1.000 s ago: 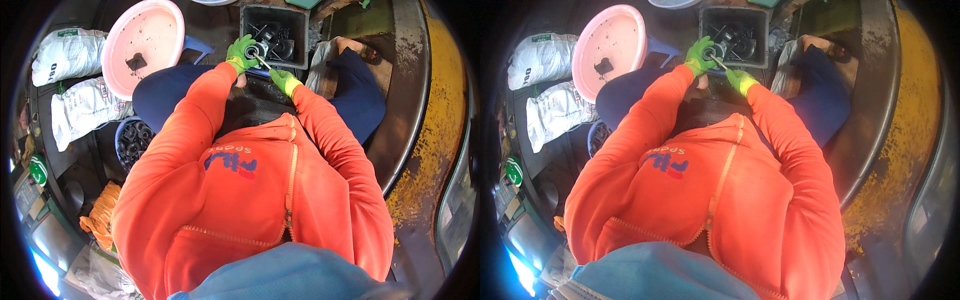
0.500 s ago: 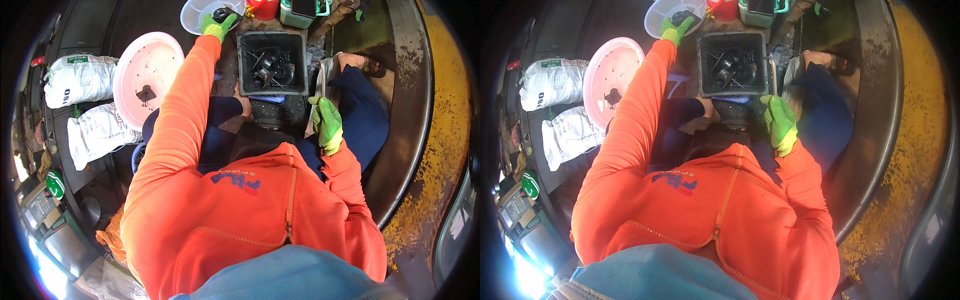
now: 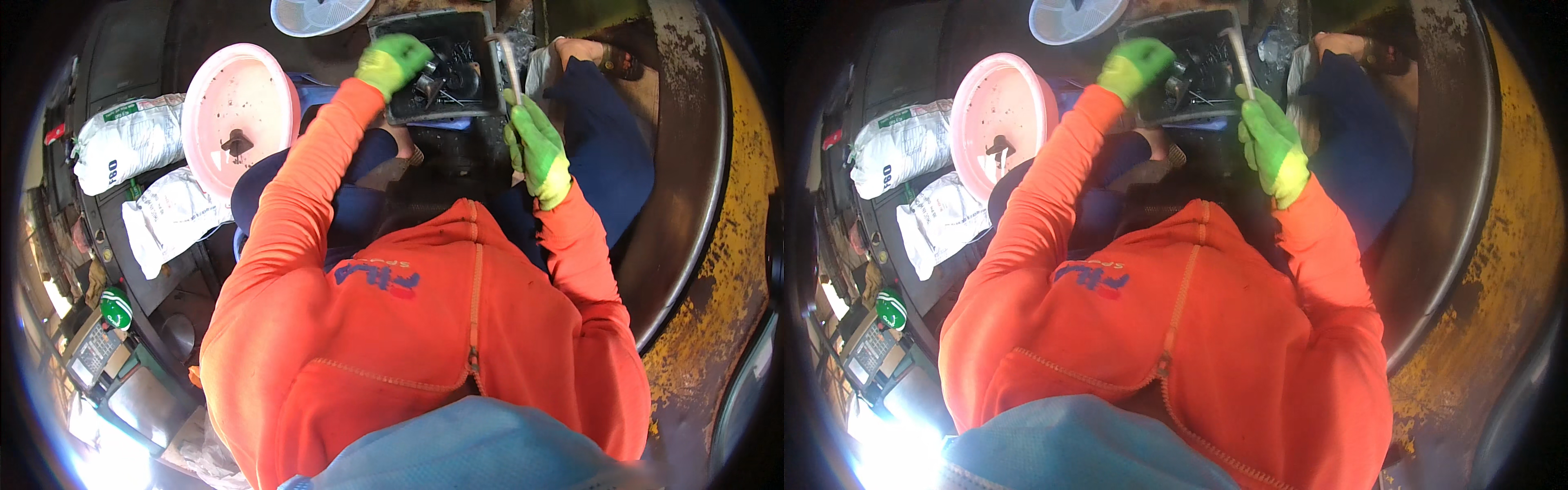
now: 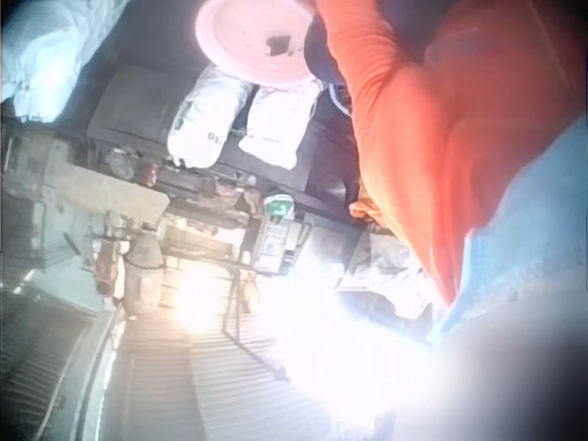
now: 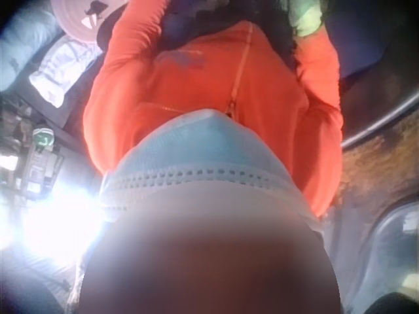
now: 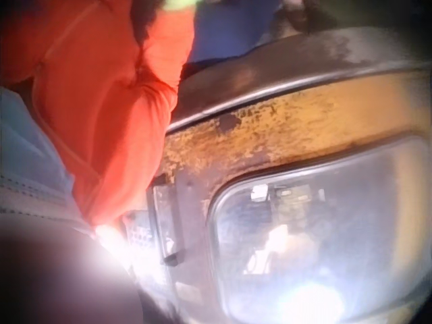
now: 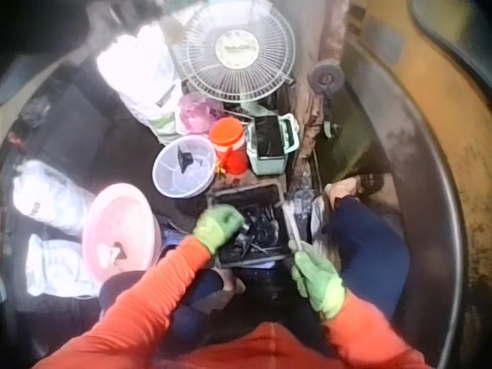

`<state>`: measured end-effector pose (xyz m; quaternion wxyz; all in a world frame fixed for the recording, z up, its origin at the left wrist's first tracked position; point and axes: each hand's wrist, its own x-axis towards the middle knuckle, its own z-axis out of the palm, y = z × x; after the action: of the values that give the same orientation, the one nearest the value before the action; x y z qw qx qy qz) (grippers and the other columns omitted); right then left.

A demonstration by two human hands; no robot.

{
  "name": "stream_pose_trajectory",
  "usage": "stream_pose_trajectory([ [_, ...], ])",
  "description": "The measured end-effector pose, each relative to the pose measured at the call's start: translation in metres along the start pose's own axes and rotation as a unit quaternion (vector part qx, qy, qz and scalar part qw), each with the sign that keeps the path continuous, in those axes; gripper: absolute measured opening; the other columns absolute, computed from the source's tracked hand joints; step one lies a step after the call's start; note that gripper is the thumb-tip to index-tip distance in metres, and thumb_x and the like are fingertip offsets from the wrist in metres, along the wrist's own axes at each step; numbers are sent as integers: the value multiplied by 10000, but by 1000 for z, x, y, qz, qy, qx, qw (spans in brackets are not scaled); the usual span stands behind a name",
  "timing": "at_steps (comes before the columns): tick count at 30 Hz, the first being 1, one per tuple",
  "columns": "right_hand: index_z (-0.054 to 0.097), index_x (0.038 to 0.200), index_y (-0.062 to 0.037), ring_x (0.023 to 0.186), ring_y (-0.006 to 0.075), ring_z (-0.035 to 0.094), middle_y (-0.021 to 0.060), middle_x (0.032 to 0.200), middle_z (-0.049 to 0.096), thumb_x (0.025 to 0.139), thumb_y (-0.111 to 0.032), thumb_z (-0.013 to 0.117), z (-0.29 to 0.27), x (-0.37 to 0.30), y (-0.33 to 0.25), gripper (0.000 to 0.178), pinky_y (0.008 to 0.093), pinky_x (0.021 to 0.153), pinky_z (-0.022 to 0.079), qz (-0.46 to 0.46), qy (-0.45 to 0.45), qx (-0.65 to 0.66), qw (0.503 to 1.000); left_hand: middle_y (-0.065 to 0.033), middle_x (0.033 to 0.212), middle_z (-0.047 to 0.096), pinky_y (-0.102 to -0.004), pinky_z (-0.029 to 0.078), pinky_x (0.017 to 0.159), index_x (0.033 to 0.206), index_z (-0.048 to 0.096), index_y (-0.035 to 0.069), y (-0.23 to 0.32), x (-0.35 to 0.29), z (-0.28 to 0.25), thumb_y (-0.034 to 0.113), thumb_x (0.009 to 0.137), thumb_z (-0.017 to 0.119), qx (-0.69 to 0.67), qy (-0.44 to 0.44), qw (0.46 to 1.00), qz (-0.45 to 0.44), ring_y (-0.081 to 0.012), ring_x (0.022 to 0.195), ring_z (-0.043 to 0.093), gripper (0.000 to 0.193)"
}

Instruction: The person sits on the floor and cleans dark metal parts using a wire brush and a cloth. They pick up parts from a pink basin, scrub them over a black tray, and place the cleaned items into a white bowl. The person also inspects the parts by hand and uses a machine to process them.

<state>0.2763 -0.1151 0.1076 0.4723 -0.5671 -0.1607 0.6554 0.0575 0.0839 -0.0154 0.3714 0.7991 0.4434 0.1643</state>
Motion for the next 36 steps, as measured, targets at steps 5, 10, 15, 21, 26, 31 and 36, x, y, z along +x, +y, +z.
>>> stream_pose_trajectory([
  [5,596,1096,-59,542,30,370,-55,678,465,939,-240,538,6,10,16,246,180,459,273,27,-18,-39,999,-235,1118,591,-445,456,901,1181,600,82,32,-36,64,384,823,582,160,-68,970,-169,-392,1059,563,469],
  [10,614,998,-98,436,25,302,-75,607,428,938,-274,538,1,20,32,201,197,393,214,-15,32,-59,998,-169,1027,591,-460,487,785,1171,601,185,15,-41,41,182,830,547,157,72,984,-40,-368,928,595,345],
  [15,613,988,-93,454,21,303,-82,598,415,939,-296,547,2,44,59,219,196,410,216,-31,2,-124,992,-79,892,567,-452,483,669,1202,559,224,6,-70,11,149,731,612,382,44,905,181,-316,797,592,480],
  [21,629,900,-89,621,39,376,-68,679,473,951,-325,531,12,74,108,260,209,568,309,-133,-59,-309,940,-99,995,556,-428,494,792,1343,450,184,-8,-133,16,124,715,622,343,-203,901,173,-323,942,573,654],
  [26,611,1002,-50,936,277,531,138,959,603,934,-431,447,18,90,123,420,359,847,416,-73,-122,-523,841,-142,1200,545,-432,480,847,1300,511,133,2,-125,2,163,699,640,330,-319,888,2,-365,1061,541,616],
  [31,590,1087,-39,1091,429,530,256,1110,595,926,-465,380,23,90,127,501,442,919,408,-75,-90,-572,812,-186,1330,488,-412,385,1024,1279,536,111,-6,-123,4,395,663,743,178,22,963,-201,-370,1229,447,709],
  [36,572,1082,-39,1058,438,535,275,1076,592,934,-453,399,38,67,103,473,460,878,417,-105,-74,-580,804,-149,1342,492,-416,355,1058,1251,553,153,-32,-102,45,479,621,763,90,92,991,-29,-360,1241,439,740],
])
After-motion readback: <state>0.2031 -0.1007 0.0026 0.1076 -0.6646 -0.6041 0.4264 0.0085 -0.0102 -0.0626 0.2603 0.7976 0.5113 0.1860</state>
